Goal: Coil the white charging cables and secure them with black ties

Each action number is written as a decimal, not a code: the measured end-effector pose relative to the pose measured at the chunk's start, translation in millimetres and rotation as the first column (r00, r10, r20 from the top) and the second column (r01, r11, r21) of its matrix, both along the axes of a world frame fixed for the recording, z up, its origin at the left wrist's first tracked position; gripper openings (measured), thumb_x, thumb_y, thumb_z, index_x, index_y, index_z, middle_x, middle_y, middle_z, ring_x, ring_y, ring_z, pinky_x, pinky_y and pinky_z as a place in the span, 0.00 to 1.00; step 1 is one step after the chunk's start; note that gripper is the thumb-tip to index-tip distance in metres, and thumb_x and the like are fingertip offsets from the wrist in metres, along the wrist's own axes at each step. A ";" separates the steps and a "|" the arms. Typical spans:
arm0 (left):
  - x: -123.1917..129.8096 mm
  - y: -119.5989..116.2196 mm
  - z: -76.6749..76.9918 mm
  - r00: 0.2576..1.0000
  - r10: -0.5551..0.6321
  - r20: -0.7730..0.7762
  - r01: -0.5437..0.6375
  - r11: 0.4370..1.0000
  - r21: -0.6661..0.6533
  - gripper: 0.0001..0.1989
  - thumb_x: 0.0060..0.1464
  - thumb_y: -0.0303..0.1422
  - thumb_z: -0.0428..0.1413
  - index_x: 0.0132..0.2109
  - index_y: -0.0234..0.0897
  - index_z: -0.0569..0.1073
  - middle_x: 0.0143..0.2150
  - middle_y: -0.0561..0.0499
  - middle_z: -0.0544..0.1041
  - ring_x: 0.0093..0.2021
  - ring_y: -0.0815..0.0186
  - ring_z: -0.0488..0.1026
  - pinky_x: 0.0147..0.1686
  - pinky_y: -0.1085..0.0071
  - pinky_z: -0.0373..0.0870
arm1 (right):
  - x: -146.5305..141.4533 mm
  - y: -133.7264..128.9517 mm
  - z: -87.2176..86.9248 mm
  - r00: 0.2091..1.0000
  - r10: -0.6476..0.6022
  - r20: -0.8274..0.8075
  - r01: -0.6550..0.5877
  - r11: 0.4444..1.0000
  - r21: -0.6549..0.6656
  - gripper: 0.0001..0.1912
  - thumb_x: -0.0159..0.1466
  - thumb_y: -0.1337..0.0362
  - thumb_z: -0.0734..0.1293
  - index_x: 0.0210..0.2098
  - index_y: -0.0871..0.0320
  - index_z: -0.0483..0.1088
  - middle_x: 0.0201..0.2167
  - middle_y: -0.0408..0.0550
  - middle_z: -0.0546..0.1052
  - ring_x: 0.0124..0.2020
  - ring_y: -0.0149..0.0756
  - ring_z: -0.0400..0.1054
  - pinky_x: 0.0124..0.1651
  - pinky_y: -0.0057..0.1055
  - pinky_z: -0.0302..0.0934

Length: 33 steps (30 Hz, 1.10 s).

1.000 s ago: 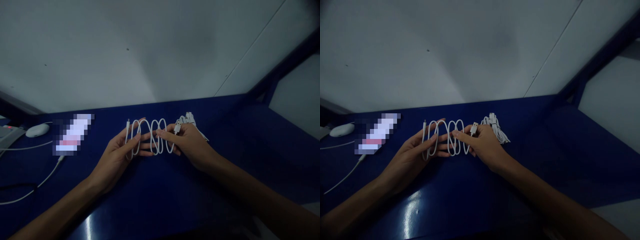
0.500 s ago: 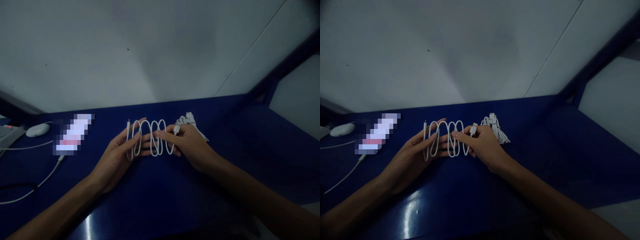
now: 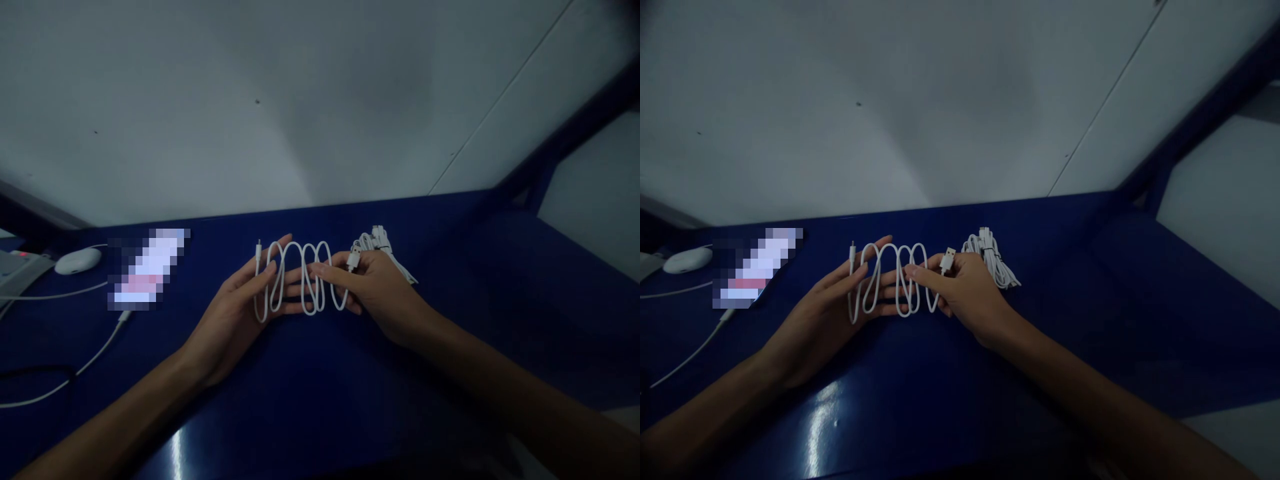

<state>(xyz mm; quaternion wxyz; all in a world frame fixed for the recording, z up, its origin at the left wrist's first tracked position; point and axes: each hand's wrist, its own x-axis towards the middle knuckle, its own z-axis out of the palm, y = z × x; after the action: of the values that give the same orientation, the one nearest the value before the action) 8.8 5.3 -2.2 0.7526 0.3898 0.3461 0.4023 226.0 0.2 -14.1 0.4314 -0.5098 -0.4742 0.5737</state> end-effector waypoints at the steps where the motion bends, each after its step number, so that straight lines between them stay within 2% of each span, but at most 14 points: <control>1: -0.1 0.2 -0.3 1.000 0.000 0.003 0.000 1.000 0.001 0.29 0.75 0.36 0.58 0.78 0.41 0.66 0.61 0.35 0.85 0.58 0.45 0.84 0.62 0.45 0.77 | -0.3 0.1 0.1 1.000 0.005 0.001 -0.005 1.000 -0.003 0.17 0.68 0.51 0.79 0.30 0.57 0.80 0.19 0.38 0.69 0.18 0.25 0.59 0.20 0.25 0.54; 24: 2.4 -1.9 5.2 1.000 0.008 -0.004 -0.008 1.000 -0.007 0.29 0.75 0.35 0.58 0.78 0.40 0.66 0.60 0.35 0.85 0.58 0.46 0.84 0.60 0.47 0.79 | 0.6 -2.3 1.4 1.000 0.022 0.011 -0.022 1.000 -0.008 0.19 0.68 0.47 0.78 0.32 0.56 0.81 0.20 0.39 0.70 0.19 0.26 0.60 0.21 0.25 0.55; 29: 1.3 -2.1 4.8 1.000 0.004 0.003 -0.003 1.000 -0.005 0.28 0.75 0.36 0.58 0.77 0.41 0.67 0.60 0.36 0.85 0.57 0.46 0.84 0.60 0.47 0.78 | 0.9 -2.1 2.3 0.999 0.026 0.041 -0.025 1.000 -0.009 0.17 0.69 0.48 0.77 0.34 0.56 0.82 0.21 0.39 0.70 0.19 0.27 0.60 0.22 0.27 0.55; 33: 1.7 -3.3 6.4 1.000 0.005 0.005 -0.005 1.000 -0.013 0.29 0.75 0.36 0.58 0.78 0.41 0.66 0.60 0.36 0.85 0.56 0.47 0.84 0.61 0.46 0.78 | 0.1 -1.0 1.1 0.999 0.024 0.021 -0.024 1.000 -0.004 0.17 0.69 0.49 0.77 0.32 0.56 0.80 0.20 0.39 0.70 0.19 0.27 0.60 0.22 0.28 0.54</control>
<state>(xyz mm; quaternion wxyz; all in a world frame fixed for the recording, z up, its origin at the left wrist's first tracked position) 10.5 1.9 4.2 0.7549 0.3830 0.3477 0.4031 226.1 -0.7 -13.0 0.4185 -0.5109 -0.4835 0.5745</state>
